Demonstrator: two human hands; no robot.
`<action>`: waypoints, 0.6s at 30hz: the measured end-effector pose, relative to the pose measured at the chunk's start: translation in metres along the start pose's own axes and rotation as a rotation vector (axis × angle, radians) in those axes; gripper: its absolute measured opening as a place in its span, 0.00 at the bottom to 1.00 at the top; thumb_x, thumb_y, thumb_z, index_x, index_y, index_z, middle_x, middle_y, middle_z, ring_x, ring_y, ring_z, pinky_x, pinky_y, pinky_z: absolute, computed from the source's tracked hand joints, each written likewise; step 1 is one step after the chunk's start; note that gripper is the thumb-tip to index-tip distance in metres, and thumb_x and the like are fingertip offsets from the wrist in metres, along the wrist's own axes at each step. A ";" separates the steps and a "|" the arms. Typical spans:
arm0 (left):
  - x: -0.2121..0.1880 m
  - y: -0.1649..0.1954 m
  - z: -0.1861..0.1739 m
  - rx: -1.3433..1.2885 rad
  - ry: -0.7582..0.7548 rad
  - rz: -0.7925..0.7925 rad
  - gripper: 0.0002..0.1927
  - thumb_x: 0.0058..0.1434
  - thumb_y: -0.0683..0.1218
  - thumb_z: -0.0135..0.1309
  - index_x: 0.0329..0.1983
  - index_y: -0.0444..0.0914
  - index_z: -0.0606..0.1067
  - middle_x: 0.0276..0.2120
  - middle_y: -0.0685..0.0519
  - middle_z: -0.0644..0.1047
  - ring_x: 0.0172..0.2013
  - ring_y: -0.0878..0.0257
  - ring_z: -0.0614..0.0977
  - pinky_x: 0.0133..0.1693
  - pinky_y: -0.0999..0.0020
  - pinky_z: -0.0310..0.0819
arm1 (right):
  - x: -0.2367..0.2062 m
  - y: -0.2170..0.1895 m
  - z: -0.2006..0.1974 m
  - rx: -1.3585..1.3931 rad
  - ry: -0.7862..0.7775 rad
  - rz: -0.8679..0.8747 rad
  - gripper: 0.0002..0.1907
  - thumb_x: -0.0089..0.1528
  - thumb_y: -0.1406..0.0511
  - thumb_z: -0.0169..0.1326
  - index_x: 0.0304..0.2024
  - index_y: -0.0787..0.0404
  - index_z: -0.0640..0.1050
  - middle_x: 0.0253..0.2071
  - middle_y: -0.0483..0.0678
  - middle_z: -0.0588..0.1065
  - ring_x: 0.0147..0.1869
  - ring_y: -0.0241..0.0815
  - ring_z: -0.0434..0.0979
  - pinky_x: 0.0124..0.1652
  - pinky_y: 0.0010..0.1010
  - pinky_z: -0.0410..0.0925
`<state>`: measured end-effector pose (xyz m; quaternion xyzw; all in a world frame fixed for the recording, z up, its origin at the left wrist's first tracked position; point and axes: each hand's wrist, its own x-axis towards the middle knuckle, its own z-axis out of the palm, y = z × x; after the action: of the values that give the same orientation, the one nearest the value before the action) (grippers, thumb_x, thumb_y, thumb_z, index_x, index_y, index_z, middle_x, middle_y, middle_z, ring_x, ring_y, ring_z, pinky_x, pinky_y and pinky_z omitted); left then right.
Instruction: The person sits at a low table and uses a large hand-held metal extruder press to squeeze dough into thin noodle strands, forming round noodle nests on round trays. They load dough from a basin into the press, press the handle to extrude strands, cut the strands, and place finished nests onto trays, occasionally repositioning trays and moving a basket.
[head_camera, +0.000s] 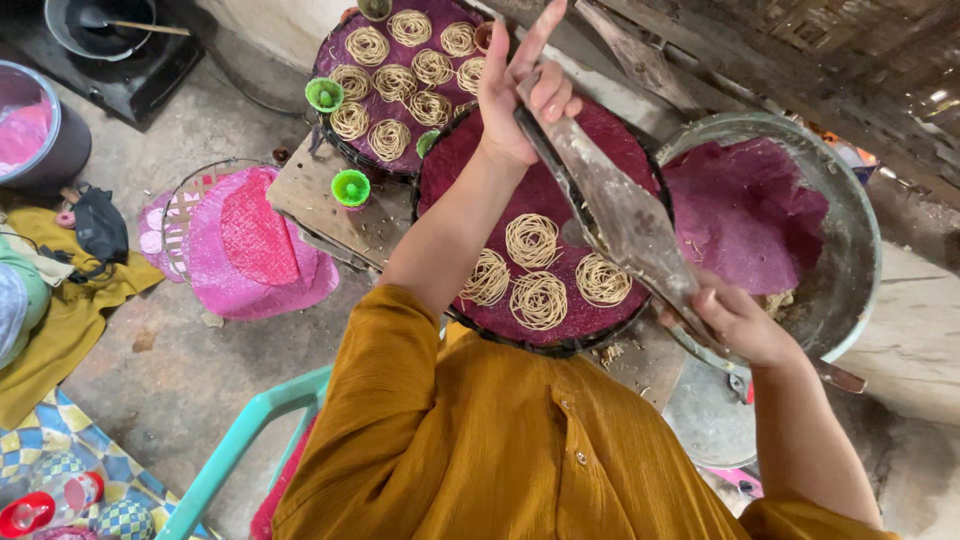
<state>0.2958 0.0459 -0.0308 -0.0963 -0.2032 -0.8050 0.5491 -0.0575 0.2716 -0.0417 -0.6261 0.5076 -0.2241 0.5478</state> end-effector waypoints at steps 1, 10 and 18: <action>0.009 -0.001 0.004 -0.013 0.003 0.006 0.35 0.72 0.70 0.33 0.71 0.45 0.63 0.17 0.56 0.61 0.21 0.60 0.66 0.38 0.60 0.67 | -0.004 0.002 -0.006 0.049 0.050 0.099 0.35 0.69 0.43 0.45 0.61 0.67 0.74 0.42 0.52 0.81 0.45 0.38 0.79 0.46 0.28 0.70; 0.032 -0.026 0.012 0.097 0.144 0.012 0.35 0.71 0.71 0.37 0.71 0.47 0.67 0.15 0.59 0.58 0.18 0.63 0.63 0.33 0.63 0.64 | 0.030 0.003 -0.016 -0.005 0.257 0.306 0.27 0.71 0.50 0.46 0.49 0.69 0.80 0.29 0.48 0.77 0.31 0.36 0.71 0.32 0.30 0.64; 0.034 -0.042 0.021 0.072 0.243 0.020 0.38 0.69 0.73 0.34 0.70 0.44 0.66 0.13 0.60 0.56 0.15 0.65 0.61 0.29 0.64 0.63 | 0.007 -0.021 -0.029 -0.169 0.386 0.288 0.23 0.67 0.53 0.51 0.46 0.65 0.83 0.23 0.47 0.75 0.26 0.36 0.70 0.28 0.31 0.66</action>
<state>0.2430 0.0393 -0.0079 0.0198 -0.1629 -0.7974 0.5806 -0.0706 0.2495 -0.0158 -0.5365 0.7036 -0.2161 0.4129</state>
